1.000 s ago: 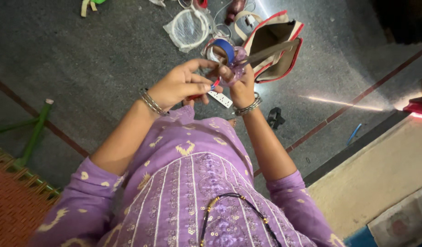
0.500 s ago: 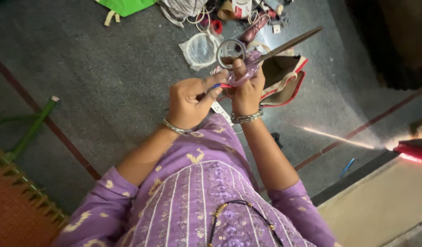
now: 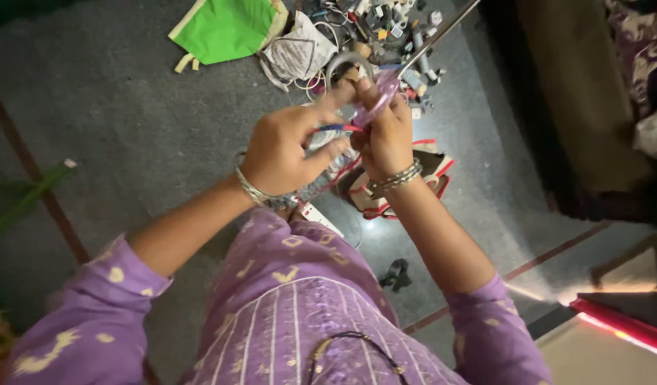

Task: The person repairs a red electrical cord by stripping the ends, twisting the wires, and wrapping the connection with blue electrical tape. They use scissors to cut the tape and handle a power strip and various cables on the floor.

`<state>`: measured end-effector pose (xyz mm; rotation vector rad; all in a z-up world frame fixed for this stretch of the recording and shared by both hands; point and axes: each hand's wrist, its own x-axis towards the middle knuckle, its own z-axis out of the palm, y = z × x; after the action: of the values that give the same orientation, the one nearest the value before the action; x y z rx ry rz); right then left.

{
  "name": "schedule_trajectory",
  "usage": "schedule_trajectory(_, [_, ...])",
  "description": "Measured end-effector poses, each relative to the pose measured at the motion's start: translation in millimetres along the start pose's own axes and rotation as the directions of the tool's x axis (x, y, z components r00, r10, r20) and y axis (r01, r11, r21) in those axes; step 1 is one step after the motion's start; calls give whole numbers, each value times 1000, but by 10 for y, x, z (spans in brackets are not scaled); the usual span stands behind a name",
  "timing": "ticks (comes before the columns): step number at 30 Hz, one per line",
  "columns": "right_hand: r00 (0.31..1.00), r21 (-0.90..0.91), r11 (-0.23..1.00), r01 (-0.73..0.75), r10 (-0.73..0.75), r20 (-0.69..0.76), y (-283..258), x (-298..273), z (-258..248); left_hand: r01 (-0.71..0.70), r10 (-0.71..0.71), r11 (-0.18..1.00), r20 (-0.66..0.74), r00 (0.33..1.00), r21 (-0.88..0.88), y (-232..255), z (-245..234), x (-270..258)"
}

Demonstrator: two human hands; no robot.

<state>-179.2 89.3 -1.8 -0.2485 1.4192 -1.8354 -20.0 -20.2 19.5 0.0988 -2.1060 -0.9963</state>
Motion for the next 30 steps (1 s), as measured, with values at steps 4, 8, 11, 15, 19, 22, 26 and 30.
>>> schedule_trajectory(4, [988,-105,984,142,-134,75,-103,114,127,691,-679,259,382,627,-675,-149,-35,41])
schedule_trajectory(8, [965,-228,939,256,-234,121,-213,273,285,778,-575,-82,667,474,-623,-431,-84,97])
schedule_trajectory(11, [955,-190,944,268,-236,178,-255,422,459,794,-390,-282,821,417,-538,-644,-169,121])
schedule_trajectory(15, [946,-168,939,301,-272,178,-296,716,768,773,-396,-149,754,525,-617,-929,-316,252])
schedule_trajectory(19, [939,-214,915,343,-331,89,-163,1100,1199,671,-422,438,523,741,-598,-1285,-667,416])
schedule_trajectory(22, [923,-205,900,386,-378,77,-134,1498,1656,303,-226,921,295,928,-247,-1561,-1162,697])
schedule_trajectory(26, [860,-166,845,509,-488,152,-2,1897,2246,12,-42,990,211,977,143,-1940,-1813,981])
schedule_trajectory(30, [845,-214,819,532,-500,190,80,2140,2704,194,-231,968,270,935,156,-2342,-2219,1161])
